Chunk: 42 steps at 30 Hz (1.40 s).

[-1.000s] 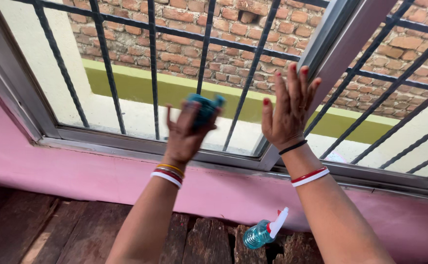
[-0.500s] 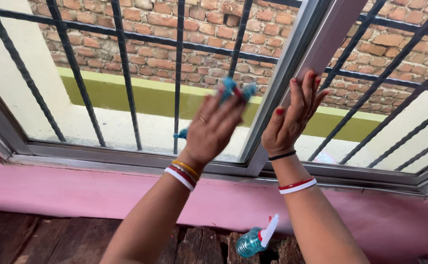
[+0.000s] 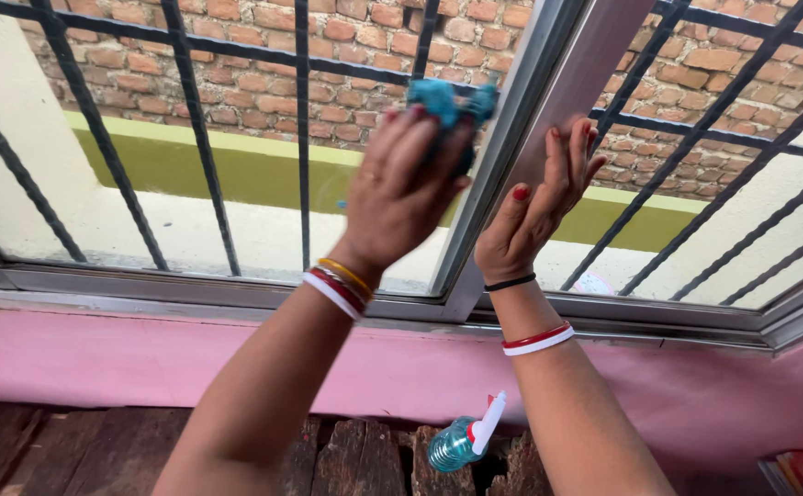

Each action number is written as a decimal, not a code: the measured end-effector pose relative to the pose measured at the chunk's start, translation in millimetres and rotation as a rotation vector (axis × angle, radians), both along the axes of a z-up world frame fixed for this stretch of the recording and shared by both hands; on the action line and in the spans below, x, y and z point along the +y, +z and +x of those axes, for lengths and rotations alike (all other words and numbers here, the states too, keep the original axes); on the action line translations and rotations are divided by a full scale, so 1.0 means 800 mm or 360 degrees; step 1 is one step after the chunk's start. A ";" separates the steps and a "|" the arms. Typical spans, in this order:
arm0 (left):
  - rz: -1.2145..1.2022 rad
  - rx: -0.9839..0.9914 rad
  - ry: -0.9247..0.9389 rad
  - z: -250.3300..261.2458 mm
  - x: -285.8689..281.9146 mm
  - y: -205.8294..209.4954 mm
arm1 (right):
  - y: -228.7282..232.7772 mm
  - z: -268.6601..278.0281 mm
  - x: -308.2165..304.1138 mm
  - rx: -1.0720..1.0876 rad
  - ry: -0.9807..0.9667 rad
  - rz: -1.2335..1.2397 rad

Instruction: The person cleans a window pane and its metal frame using a blue cloth and a spray bottle. They wipe the glass and frame repeatedly, spraying the cleaner onto the cloth and the window surface as needed.

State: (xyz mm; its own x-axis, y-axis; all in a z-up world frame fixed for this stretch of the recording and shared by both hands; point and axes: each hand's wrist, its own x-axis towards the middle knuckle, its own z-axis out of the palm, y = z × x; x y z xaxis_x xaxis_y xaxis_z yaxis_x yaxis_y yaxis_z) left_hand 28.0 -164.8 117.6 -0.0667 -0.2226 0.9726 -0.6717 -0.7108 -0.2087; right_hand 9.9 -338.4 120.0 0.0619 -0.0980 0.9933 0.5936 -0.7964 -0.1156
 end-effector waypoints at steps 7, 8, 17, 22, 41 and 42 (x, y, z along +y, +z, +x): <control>0.0513 0.0148 -0.0061 -0.037 -0.003 -0.061 | 0.002 -0.007 -0.002 0.0019 -0.0004 -0.0149; 0.0580 0.0170 -0.0118 -0.037 0.006 -0.067 | 0.002 -0.007 -0.002 0.0018 -0.0010 -0.0173; 0.0919 -0.0126 0.0464 -0.037 0.087 -0.056 | -0.001 -0.002 -0.002 0.0098 0.0112 -0.0015; 0.0657 0.0141 0.0098 -0.041 0.044 -0.077 | -0.002 -0.003 -0.002 0.0093 0.0138 -0.0023; 0.1891 0.0552 0.0022 -0.033 0.108 -0.085 | -0.005 0.002 0.001 0.0087 -0.0098 -0.0166; 0.1834 0.0528 0.0005 -0.032 0.112 -0.086 | -0.006 0.000 0.002 0.0081 -0.0125 -0.0178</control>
